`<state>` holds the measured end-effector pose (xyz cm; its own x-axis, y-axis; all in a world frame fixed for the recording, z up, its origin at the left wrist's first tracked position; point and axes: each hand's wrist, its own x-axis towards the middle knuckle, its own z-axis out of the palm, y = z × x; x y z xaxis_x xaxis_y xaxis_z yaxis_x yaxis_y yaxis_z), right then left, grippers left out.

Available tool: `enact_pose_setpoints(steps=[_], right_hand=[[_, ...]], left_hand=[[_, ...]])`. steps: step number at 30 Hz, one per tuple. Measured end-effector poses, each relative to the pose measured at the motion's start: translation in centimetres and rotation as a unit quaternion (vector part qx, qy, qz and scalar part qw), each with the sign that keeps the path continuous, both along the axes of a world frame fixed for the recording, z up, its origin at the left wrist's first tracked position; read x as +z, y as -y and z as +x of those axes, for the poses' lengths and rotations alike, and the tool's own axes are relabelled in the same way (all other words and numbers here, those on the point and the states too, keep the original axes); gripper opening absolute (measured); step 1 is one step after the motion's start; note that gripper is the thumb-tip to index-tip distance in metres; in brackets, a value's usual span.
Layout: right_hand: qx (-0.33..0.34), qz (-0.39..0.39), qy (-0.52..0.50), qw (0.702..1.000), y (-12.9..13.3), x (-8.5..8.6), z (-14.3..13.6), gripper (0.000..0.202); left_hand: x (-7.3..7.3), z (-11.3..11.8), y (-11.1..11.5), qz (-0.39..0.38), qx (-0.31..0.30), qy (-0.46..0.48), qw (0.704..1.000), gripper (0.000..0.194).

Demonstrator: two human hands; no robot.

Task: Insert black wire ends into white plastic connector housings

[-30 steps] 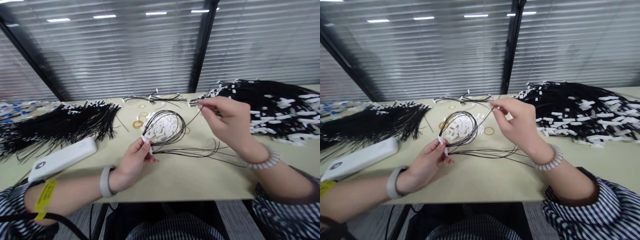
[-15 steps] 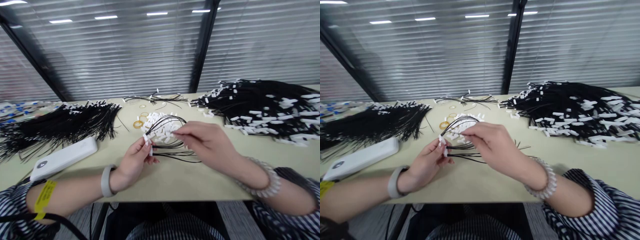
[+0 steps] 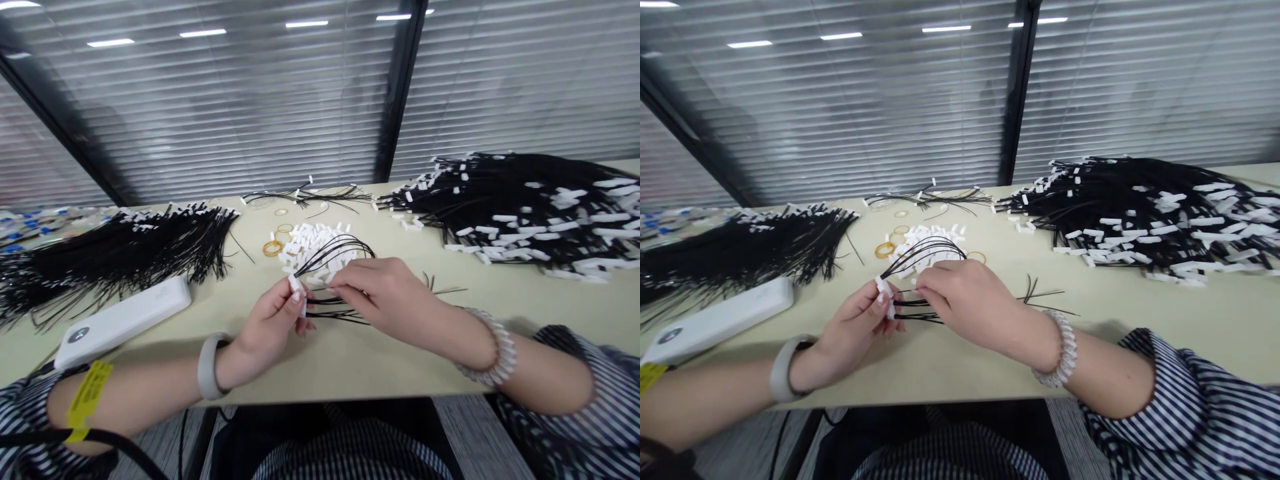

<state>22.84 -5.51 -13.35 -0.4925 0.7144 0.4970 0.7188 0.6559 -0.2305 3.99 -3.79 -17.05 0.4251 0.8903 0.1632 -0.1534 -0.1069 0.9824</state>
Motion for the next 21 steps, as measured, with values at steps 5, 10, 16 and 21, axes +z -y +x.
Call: enact_pose_setpoints(steps=[5,10,16,21], right_hand=[[-0.006,-0.009,0.015,1.000,0.10,0.03,-0.01,0.022],[-0.004,0.012,0.040,0.999,0.02,0.24,0.15,0.023],[0.013,0.058,0.087,0.994,0.04,0.41,0.33,0.024],[0.013,0.132,0.122,0.984,0.12,0.24,0.56,0.022]], left_hand=[[0.22,0.07,0.10,0.002,-0.003,-0.017,1.000,0.027],[0.13,-0.05,0.11,0.000,-0.006,-0.026,1.000,0.028],[0.03,-0.08,0.10,-0.015,-0.014,-0.018,1.000,0.028],[0.03,-0.12,0.10,-0.026,-0.032,-0.018,0.999,0.028]])
